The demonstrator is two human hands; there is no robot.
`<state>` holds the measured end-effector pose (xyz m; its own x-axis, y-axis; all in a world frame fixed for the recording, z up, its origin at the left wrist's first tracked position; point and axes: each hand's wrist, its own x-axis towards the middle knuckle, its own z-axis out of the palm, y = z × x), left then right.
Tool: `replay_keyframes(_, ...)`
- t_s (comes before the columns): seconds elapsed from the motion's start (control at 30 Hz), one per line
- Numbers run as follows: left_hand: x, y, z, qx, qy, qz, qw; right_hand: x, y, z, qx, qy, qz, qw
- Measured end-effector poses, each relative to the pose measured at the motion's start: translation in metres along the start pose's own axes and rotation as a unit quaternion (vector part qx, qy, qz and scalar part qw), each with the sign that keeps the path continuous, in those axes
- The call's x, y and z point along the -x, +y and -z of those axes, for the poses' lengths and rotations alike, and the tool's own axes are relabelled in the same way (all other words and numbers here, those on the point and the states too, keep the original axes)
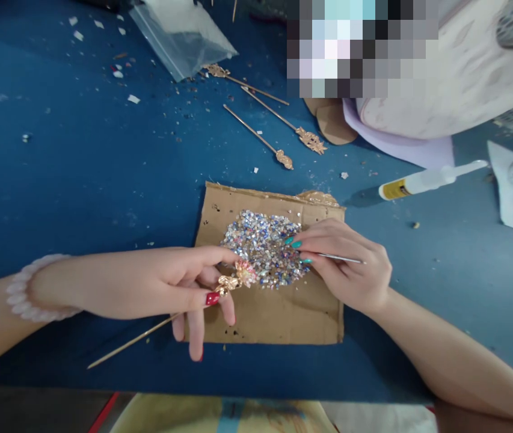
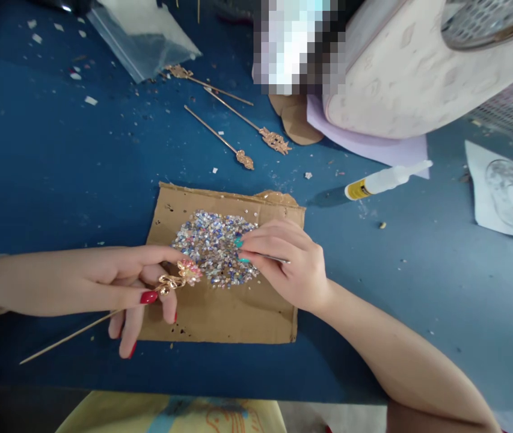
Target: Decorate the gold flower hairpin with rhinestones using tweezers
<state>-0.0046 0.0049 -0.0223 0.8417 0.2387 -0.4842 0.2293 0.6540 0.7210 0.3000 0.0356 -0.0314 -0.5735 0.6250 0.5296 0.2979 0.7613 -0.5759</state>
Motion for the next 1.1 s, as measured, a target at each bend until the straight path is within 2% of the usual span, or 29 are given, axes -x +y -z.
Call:
replay_keyframes(0.27, -0.004, 0.012, -0.006, -0.028, -0.007, -0.001, 1.000, 0.002, 0.000, 0.000, 0.006, 0.005, -0.002, 1.000)
replay_keyframes(1.1, -0.002, 0.006, -0.004, -0.005, 0.006, -0.001, 1.000, 0.004, 0.001, 0.001, -0.005, 0.007, -0.013, 1.000)
